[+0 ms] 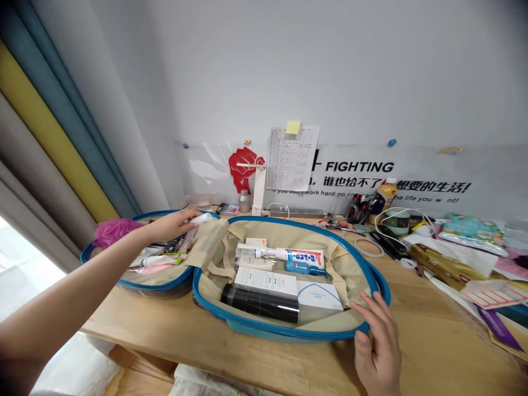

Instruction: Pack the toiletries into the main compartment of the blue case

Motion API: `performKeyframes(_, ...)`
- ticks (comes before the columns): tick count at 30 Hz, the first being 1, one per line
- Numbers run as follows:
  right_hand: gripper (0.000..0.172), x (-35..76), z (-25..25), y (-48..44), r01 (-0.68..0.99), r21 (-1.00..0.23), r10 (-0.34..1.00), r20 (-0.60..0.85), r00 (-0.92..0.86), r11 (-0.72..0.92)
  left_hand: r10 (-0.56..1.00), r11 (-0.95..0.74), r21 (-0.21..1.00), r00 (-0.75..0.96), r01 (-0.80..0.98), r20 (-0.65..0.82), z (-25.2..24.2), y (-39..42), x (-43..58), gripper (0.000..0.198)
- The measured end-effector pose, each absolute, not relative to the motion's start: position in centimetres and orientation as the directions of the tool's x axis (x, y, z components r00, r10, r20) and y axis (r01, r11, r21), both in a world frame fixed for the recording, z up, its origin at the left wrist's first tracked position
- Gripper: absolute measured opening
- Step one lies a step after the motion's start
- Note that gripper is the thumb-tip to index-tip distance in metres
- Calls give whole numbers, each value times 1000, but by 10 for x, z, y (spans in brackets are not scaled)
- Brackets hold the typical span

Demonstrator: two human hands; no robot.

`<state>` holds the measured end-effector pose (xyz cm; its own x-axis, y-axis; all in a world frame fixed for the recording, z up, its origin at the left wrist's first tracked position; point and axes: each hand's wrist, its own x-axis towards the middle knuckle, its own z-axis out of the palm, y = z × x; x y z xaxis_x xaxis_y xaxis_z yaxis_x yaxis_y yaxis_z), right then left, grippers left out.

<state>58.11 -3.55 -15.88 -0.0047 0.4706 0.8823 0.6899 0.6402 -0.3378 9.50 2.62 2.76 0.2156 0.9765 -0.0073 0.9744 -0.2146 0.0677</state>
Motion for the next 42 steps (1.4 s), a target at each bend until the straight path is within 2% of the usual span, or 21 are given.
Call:
performKeyframes(3,38,581,-158,-36,690,-335,472,881,-12,642,927,-370,108,374,923,-23,27,42,145,45)
performKeyframes(6,38,581,-157,-36,689,-333,470,883,-12,644,886,-440,123,452,890,-103,12,65,187,39)
performKeyframes(11,38,581,-156,-37,682,-315,459,888,-34,660,863,-438,133,458,889,-214,-18,96,218,35)
performKeyframes(18,38,581,-156,-37,682,-326,462,887,-19,655,847,-409,175,444,896,-292,-36,108,218,35)
performKeyframes(31,38,581,-158,-37,683,-340,471,882,-7,647,829,-436,200,478,878,-291,-47,112,216,33)
performKeyframes(42,39,579,-156,-37,681,-344,473,881,-4,646,840,-473,111,485,874,-241,-43,108,214,32)
